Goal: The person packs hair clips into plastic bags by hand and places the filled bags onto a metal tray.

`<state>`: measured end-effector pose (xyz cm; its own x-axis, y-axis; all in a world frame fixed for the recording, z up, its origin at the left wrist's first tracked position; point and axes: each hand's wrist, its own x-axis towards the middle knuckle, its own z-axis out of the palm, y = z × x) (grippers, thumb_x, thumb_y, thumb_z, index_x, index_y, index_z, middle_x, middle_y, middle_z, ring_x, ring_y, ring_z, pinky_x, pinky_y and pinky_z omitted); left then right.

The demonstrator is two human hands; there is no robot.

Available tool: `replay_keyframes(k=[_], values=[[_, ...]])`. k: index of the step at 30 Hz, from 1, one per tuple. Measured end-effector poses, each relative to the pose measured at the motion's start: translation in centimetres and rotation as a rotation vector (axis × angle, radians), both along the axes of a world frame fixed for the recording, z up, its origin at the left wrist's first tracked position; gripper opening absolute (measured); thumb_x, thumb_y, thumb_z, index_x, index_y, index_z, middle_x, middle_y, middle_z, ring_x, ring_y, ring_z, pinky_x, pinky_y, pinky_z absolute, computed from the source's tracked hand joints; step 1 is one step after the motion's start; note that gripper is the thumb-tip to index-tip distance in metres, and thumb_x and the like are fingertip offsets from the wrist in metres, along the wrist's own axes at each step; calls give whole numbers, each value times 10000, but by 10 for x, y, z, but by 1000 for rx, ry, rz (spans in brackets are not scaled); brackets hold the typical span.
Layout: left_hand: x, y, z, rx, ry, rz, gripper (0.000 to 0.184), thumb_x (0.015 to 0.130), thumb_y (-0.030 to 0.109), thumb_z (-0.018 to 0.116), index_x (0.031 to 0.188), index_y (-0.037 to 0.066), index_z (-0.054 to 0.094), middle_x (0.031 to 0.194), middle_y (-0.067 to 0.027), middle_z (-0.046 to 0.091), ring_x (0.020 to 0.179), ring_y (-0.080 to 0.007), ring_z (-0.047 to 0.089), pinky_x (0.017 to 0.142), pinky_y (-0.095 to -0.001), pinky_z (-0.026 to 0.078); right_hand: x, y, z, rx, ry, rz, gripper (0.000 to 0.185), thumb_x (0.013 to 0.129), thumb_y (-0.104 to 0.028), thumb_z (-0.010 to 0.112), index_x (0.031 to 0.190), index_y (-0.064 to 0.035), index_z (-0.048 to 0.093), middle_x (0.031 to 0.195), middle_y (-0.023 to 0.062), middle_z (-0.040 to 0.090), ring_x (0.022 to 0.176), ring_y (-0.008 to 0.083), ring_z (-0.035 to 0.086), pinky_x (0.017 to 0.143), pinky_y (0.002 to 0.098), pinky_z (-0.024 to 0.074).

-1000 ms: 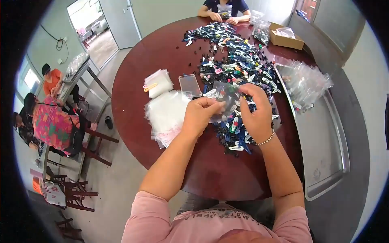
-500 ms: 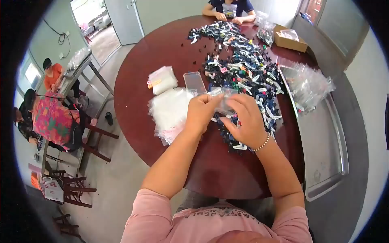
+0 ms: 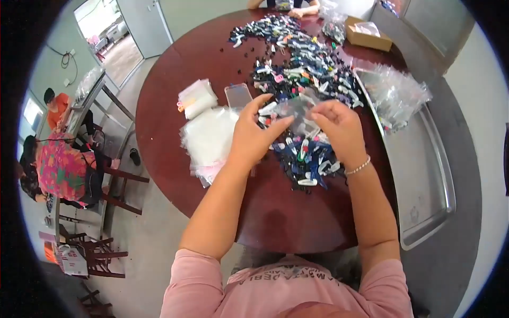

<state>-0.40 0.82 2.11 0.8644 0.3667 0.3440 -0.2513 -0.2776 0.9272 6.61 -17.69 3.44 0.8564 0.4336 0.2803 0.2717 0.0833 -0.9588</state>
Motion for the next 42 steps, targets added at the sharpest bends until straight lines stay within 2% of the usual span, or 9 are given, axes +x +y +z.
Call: replay_keyframes(k=[4,10,13,16,19,30,32,40,42], values=[[4,7,-8,-25,84,-262,485,758,147,781,1175,-17,594,1134,-79,626,1057,-149,571,901,-290,462,0,-9,14,-283,34,145,123,844,-33,666,953,4,623,889,42,666,841,99,630,749,221,495],[-4,-1,-2,-120,317,-436,115,823,96,718,838,-16,734,764,-55,701,711,-96,631,685,-239,489,8,-7,-1,-124,113,231,386,805,-74,726,1156,-11,575,1016,62,659,945,112,623,798,256,511],[0,-1,-9,-187,286,-362,124,816,119,731,823,-5,737,726,-43,689,652,-68,594,607,-217,461,-6,-2,12,-236,-358,-174,504,761,-74,759,1222,-40,559,1173,75,618,1111,171,581,889,315,487],[3,2,-13,-132,281,-293,129,815,123,733,823,-6,739,717,-34,684,655,-69,588,609,-225,460,-3,-5,10,-256,-916,-387,340,761,-52,737,1082,-30,630,1067,113,652,988,229,634,809,320,503],[0,-1,-15,-96,235,-282,132,808,126,737,827,-4,740,705,-20,674,639,-63,562,591,-230,440,-9,-6,12,-247,-976,-174,269,771,-59,720,1027,-26,646,1015,137,657,925,287,638,783,346,513],[-1,-4,-9,11,200,-230,146,791,144,755,792,-1,732,677,-13,668,608,-57,541,567,-239,425,-18,4,3,-493,-854,-174,201,785,-95,702,968,-37,642,910,98,655,886,293,614,784,389,487],[-3,-5,-2,117,298,-249,83,818,65,719,849,-12,724,782,-25,691,719,-78,612,667,-226,479,-18,3,4,-508,-868,-149,132,792,-80,687,903,-37,629,851,88,638,810,269,610,695,370,483],[1,-4,-12,147,253,-336,105,822,44,700,902,-21,717,830,-51,704,782,-102,631,721,-255,499,-23,1,11,-375,-799,-203,108,794,-90,674,879,-43,629,811,102,654,669,279,636,620,342,503],[0,-5,-14,196,265,-331,113,824,41,695,917,-20,716,837,-50,706,785,-103,633,724,-256,500,-28,1,13,-558,-733,-163,131,788,-110,684,900,-46,657,808,112,677,699,270,661,626,343,510]])
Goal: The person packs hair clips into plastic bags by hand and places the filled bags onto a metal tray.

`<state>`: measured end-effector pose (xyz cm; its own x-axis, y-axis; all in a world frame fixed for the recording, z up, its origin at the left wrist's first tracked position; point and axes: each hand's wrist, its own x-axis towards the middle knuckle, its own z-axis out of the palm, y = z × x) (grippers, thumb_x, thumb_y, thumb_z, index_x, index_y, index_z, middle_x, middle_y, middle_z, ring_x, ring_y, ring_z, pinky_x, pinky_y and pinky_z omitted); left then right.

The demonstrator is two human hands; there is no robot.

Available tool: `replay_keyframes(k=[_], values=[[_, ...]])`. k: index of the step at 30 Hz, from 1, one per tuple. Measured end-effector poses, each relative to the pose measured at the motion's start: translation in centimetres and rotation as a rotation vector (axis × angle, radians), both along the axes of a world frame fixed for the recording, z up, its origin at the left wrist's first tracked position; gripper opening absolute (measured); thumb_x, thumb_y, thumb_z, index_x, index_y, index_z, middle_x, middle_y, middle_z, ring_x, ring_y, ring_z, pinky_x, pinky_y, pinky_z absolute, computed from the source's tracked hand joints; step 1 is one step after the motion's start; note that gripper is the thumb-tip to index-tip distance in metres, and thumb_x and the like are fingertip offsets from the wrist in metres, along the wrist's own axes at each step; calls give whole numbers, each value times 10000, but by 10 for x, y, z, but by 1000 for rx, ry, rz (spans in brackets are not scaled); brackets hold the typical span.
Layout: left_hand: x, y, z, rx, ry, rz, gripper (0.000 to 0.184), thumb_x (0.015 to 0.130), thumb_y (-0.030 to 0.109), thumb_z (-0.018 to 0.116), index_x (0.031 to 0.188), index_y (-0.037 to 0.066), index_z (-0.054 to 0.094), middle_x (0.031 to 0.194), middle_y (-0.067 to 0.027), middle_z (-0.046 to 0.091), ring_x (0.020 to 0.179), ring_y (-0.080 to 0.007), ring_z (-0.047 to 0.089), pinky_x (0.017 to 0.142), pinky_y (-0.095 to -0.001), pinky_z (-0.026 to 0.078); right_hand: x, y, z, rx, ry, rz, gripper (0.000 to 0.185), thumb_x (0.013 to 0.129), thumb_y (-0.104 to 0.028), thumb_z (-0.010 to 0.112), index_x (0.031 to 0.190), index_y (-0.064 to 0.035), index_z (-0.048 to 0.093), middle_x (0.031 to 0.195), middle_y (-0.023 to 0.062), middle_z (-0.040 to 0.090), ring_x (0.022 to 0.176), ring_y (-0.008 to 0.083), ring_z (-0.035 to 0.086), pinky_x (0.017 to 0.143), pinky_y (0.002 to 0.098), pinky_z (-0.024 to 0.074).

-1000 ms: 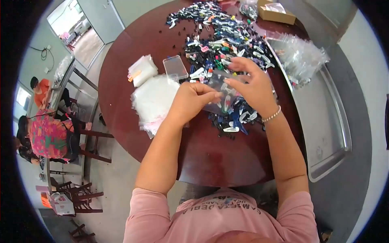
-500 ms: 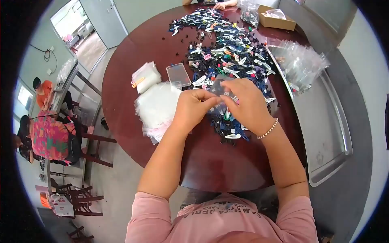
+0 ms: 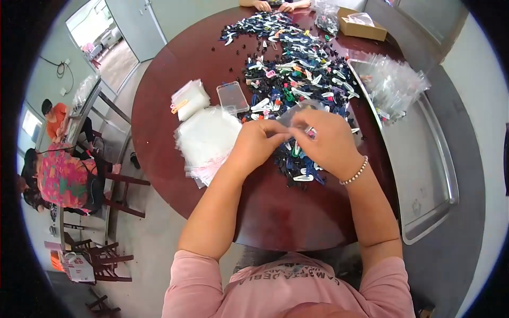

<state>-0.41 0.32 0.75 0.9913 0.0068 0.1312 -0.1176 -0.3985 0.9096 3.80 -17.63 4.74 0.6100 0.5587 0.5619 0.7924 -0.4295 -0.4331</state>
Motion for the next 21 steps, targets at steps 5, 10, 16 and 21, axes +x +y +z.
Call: replay_keyframes(k=[5,10,16,21], values=[[4,2,-7,32,-15,62,121,845,29,654,942,-17,708,855,-48,711,788,-93,631,719,-258,499,-1,-4,4,-135,74,114,176,822,-125,656,977,-51,692,859,127,691,776,309,656,685,360,516],[2,0,-3,36,-30,32,157,845,11,642,989,-20,695,864,-56,709,816,-103,636,743,-263,503,1,1,-4,24,150,201,152,840,-153,617,939,-56,681,846,158,672,784,353,640,690,428,510],[3,4,-9,-5,-46,-27,239,807,15,672,1045,-1,680,908,-80,711,834,-132,653,773,-282,509,9,-2,-8,-38,167,330,188,881,-152,605,1008,-27,666,900,170,674,813,333,647,712,376,507],[0,7,6,58,-98,-26,370,740,34,727,1104,23,661,1000,-122,704,908,-217,669,812,-320,511,-1,2,-4,-107,232,148,219,900,-191,581,1056,-48,638,905,159,679,827,348,643,731,404,504]])
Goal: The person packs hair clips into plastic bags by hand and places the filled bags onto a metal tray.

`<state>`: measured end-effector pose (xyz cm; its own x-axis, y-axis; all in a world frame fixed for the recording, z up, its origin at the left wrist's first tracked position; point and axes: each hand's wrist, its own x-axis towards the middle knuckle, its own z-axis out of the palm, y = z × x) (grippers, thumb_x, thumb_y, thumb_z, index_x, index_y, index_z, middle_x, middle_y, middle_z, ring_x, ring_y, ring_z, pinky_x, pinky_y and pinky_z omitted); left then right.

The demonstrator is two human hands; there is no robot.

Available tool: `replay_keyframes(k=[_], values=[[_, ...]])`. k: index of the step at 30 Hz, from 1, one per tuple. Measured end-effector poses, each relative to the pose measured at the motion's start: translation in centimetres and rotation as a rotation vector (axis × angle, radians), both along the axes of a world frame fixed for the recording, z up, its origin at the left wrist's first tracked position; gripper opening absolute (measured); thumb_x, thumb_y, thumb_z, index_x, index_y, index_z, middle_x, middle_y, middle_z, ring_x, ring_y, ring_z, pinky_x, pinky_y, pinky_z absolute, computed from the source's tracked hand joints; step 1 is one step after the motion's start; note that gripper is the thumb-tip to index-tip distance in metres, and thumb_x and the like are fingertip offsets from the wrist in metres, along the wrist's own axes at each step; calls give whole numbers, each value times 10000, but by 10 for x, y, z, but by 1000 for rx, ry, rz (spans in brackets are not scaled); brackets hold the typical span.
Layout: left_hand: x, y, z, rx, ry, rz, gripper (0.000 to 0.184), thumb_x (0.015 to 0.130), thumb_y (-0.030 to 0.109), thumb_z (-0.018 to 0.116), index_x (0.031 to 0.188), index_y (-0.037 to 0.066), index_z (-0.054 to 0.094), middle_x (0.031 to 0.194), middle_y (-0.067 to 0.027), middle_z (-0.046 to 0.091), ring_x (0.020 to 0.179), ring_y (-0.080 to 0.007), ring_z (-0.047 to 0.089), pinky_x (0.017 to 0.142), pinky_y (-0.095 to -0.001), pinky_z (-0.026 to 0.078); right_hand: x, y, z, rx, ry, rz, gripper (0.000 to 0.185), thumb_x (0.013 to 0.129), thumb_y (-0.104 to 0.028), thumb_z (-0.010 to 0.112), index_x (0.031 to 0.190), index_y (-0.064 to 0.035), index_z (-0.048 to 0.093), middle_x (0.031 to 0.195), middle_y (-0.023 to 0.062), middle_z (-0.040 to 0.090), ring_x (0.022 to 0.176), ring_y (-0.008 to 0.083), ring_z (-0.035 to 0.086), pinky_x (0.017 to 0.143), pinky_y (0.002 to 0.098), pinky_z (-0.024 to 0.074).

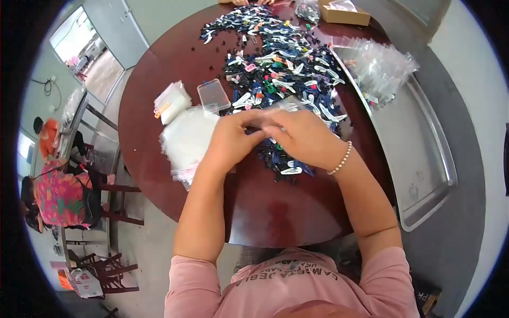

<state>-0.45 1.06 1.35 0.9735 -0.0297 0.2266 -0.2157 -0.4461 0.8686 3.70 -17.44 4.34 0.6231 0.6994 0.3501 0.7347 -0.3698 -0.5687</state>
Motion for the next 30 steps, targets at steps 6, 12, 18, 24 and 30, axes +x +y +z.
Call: replay_keyframes(k=[6,12,18,24,30], values=[[-3,1,6,323,-255,-4,535,662,-12,738,1182,44,624,1149,-172,640,1040,-332,612,891,-379,491,-8,6,-4,-143,-140,143,256,889,-242,605,1073,-69,647,1023,122,678,930,321,635,814,420,501],[-7,-1,10,115,-41,-125,576,655,-3,752,1209,29,595,1096,-128,674,991,-261,645,867,-343,500,-8,2,-1,-99,-214,213,236,861,-222,639,1032,-61,661,1019,120,675,943,309,632,814,407,504],[-5,0,5,-52,85,-151,517,698,20,772,1187,27,605,1035,-68,687,923,-145,641,836,-302,502,-7,3,-1,-11,-182,220,181,851,-192,649,987,-74,670,916,124,679,808,321,644,721,399,518],[0,-1,0,-238,231,41,361,757,47,775,1071,-49,623,989,-92,688,928,-151,644,826,-283,507,17,-19,12,339,31,-23,205,921,-158,600,1036,-11,686,903,92,703,792,138,657,713,262,503],[3,-6,-8,-429,286,18,385,749,76,789,1074,-51,628,976,-94,689,909,-149,649,822,-279,503,114,-79,-67,290,31,-582,275,879,-95,630,1142,-18,641,1001,100,696,896,160,662,801,273,511]])
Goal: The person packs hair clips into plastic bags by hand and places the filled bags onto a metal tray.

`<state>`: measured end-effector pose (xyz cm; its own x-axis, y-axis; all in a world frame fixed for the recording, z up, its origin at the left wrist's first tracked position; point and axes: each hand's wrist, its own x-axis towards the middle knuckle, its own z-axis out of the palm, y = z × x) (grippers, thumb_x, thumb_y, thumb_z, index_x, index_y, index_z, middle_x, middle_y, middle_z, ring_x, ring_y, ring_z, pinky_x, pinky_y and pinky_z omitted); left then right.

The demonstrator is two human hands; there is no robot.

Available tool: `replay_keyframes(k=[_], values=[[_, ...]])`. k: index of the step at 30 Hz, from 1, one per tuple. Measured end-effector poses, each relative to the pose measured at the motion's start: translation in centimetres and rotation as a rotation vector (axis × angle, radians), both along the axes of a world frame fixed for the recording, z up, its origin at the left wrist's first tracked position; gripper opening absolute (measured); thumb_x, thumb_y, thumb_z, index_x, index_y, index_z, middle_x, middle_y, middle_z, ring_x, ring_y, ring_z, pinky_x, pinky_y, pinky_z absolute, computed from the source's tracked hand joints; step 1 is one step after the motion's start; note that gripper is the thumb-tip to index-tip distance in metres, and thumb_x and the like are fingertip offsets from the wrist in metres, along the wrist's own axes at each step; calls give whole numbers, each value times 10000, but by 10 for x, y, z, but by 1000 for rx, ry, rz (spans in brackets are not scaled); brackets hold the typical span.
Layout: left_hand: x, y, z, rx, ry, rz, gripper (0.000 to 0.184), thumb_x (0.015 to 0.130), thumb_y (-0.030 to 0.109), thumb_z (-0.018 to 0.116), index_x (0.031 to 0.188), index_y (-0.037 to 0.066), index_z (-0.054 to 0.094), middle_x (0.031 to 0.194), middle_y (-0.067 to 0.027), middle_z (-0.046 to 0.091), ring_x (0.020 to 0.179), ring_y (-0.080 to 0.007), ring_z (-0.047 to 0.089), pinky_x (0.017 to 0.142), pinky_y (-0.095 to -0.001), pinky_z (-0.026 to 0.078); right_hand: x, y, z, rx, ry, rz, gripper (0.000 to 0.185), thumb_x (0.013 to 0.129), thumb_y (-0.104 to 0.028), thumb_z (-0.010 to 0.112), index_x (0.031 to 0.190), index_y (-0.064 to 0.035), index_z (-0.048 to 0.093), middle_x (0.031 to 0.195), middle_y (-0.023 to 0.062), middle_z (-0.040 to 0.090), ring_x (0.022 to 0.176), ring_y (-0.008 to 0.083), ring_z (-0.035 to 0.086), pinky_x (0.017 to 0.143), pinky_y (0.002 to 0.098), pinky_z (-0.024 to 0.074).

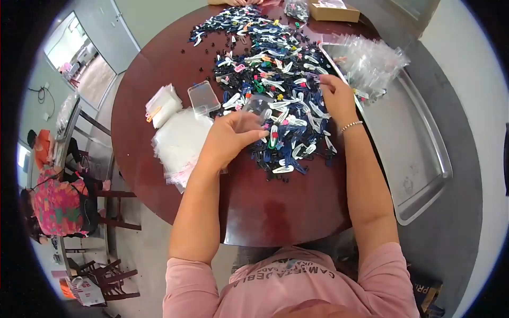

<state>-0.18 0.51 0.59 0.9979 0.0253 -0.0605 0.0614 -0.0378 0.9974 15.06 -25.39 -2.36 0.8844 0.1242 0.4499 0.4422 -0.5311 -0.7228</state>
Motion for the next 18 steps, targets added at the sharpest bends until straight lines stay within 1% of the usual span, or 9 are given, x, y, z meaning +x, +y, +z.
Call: replay_keyframes(k=[1,2,4,7,8,11,13,17,18], values=[[-1,-2,1,0,-4,-1,385,749,76,789,1074,-51,628,976,-94,689,909,-149,649,822,-279,503,6,-4,-8,-94,32,-59,296,858,-91,644,1150,-36,643,1022,115,694,922,192,667,823,289,512],[-2,-4,1,26,-12,-28,378,754,82,787,1071,-50,630,974,-93,688,903,-146,648,818,-278,502,12,-5,-17,-94,29,-59,296,858,-91,644,1150,-36,643,1022,115,694,922,192,667,823,289,512],[-3,-6,5,121,17,-87,362,775,46,759,1099,-34,617,1025,-100,680,940,-165,657,852,-289,506,15,0,-21,-169,-110,-40,356,813,-76,666,1168,-78,643,1088,142,673,1008,274,645,898,328,493],[-3,-8,5,112,-5,-114,345,781,39,755,1094,-26,626,1024,-100,684,939,-161,658,846,-284,509,16,8,-20,-194,-100,0,409,789,-71,671,1195,-101,633,1136,158,650,1074,320,605,954,354,465],[-3,-7,5,109,-5,-115,345,781,39,755,1094,-26,626,1024,-100,684,939,-161,658,846,-284,509,17,10,-19,-311,-174,-13,412,785,-58,662,1194,-56,614,1080,165,653,1035,335,605,930,393,475],[-4,-7,7,120,-23,-115,348,776,36,758,1095,-20,629,1009,-92,689,935,-162,658,847,-284,510,27,13,-7,-523,-71,-57,426,787,-93,677,1206,-53,607,1083,163,653,1050,337,597,944,397,470],[-6,-8,12,202,-24,-77,355,777,33,757,1103,-19,625,1004,-91,692,935,-160,657,846,-284,511,32,10,-5,-517,-44,-19,412,790,-108,675,1195,-62,613,1079,164,653,1036,339,599,936,398,473],[-2,-6,2,144,2,-109,377,774,40,761,1115,-24,616,1009,-96,693,939,-162,656,844,-287,512,33,7,-10,-382,0,18,359,800,-137,666,1154,-93,630,1072,156,654,998,335,604,907,398,479],[-3,-8,5,158,-3,-115,381,775,42,761,1119,-25,613,1010,-98,693,941,-162,655,842,-287,513,32,8,-17,-381,-123,-30,295,797,-129,668,1090,-94,653,1028,147,666,944,329,621,859,392,494]])
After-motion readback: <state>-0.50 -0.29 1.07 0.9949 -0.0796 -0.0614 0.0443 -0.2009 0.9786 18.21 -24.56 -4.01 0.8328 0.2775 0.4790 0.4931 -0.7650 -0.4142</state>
